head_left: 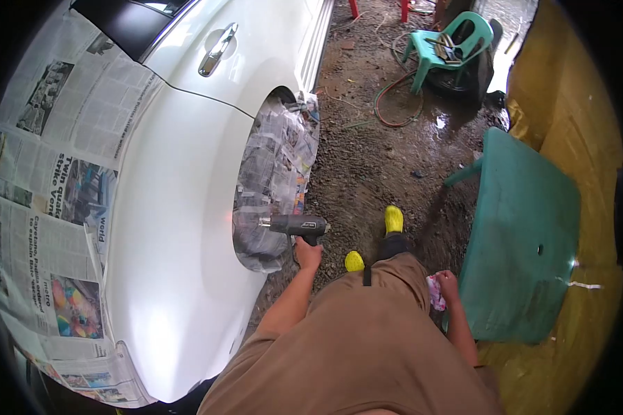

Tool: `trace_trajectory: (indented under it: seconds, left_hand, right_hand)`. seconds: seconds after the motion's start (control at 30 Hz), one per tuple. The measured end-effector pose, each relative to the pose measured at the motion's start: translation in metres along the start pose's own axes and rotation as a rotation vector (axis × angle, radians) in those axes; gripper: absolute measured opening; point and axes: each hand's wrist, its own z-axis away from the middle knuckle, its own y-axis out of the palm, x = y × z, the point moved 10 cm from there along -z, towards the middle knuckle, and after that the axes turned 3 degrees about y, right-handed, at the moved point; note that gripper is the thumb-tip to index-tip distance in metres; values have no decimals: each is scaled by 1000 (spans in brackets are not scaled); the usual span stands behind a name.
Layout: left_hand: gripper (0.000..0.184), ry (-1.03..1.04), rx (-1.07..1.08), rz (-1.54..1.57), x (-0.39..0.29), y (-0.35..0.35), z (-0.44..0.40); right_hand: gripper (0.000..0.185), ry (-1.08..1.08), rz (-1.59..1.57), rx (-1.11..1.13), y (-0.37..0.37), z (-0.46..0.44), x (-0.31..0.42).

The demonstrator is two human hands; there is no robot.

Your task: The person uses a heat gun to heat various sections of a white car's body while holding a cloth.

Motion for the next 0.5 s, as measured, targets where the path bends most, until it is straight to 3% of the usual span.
trace_trajectory:
  seconds: [0.2,0.33,0.5]
  left_hand:
    - [69,-83,-74,-39,-38,5,-32]
    - [70,-156,-77,-68,-60,15,-57]
    - [70,-293,-97,-145,-97,20,-80]
  right_hand:
    - [24,-81,178,122,13,-123,83]
    - [25,106,53,270,12,-194,128]
    - [23,-46,152,238,-20,-300,146]
